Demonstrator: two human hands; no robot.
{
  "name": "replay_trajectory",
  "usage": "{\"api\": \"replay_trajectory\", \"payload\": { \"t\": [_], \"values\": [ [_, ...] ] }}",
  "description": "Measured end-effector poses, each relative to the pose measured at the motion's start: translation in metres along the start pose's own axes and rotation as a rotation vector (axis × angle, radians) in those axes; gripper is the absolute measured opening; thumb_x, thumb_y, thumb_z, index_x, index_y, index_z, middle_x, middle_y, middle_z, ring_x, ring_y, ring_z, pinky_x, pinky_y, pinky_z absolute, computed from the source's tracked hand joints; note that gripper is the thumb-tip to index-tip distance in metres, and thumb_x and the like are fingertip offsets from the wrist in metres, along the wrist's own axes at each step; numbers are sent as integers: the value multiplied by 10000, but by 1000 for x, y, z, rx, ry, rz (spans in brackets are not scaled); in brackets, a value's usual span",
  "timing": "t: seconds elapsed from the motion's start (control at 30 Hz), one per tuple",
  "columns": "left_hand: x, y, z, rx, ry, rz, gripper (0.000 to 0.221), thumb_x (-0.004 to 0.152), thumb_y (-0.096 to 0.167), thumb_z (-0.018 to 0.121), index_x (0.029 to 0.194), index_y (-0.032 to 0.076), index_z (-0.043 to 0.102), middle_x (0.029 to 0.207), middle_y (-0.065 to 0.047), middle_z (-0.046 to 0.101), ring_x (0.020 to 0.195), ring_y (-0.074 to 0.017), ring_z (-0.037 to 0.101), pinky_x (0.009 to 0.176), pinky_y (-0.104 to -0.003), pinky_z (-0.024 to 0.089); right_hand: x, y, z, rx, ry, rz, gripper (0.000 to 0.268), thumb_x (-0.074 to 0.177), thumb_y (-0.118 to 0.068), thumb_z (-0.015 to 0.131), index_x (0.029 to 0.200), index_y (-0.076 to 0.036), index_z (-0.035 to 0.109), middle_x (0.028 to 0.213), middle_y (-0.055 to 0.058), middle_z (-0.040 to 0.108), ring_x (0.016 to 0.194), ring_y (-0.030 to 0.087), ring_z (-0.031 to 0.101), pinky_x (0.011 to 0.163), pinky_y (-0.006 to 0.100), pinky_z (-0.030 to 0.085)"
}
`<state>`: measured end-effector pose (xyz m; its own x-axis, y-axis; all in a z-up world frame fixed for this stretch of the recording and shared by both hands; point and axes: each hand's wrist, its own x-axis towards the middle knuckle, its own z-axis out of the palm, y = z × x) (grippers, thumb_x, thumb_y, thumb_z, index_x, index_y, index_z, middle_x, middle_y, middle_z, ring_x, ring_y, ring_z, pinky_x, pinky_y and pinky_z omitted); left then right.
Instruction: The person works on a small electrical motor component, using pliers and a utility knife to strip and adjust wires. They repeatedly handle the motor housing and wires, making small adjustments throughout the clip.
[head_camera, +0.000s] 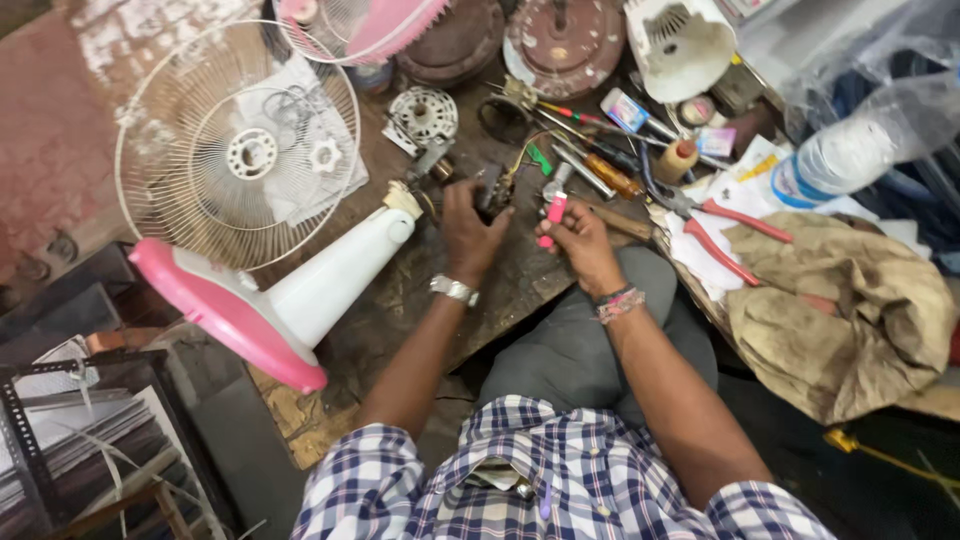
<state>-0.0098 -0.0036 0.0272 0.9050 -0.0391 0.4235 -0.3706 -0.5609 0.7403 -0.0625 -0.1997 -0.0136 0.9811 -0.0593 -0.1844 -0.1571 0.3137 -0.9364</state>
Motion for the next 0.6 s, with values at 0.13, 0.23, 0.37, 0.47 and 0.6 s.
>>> {"api": "replay_trajectory", "payload": {
  "t": [0.13,0.23,0.37,0.47,0.6],
  "values": [
    [-4,6,13,67,83,24,598,727,218,923,1155,46,541,1132,-176,557,1072,-381,577,921,-466,488,6,10,-2,-123,67,-40,183,1010,-174,644,1141,-53,604,867,15,711,745,88,676,619,227,494],
    [-8,5,13,78,104,78,635,739,232,919,1206,43,531,1171,-188,546,1086,-388,576,925,-470,492,7,16,-3,-248,77,-74,217,1079,-240,589,1160,-41,622,802,21,682,687,82,627,612,228,479],
    [-6,3,-2,-64,4,-56,668,761,231,908,1282,52,531,1188,-165,544,1079,-354,603,929,-437,531,-1,10,8,-471,101,-142,288,1087,-262,576,1242,-41,677,777,33,650,659,85,569,596,250,456],
    [-1,5,-11,-217,-47,-132,726,750,285,882,1325,53,503,1302,-176,476,1119,-340,621,961,-410,559,-5,-4,20,-691,151,-233,290,1065,-243,591,1252,-45,691,778,60,687,673,115,644,613,287,489],
    [0,1,-17,165,40,183,809,678,336,934,1336,77,540,1483,-265,404,1301,-488,485,1082,-488,417,-11,-25,34,-700,145,-338,280,1049,-195,593,1267,-26,643,900,101,729,701,176,708,649,336,543]
  ]
}}
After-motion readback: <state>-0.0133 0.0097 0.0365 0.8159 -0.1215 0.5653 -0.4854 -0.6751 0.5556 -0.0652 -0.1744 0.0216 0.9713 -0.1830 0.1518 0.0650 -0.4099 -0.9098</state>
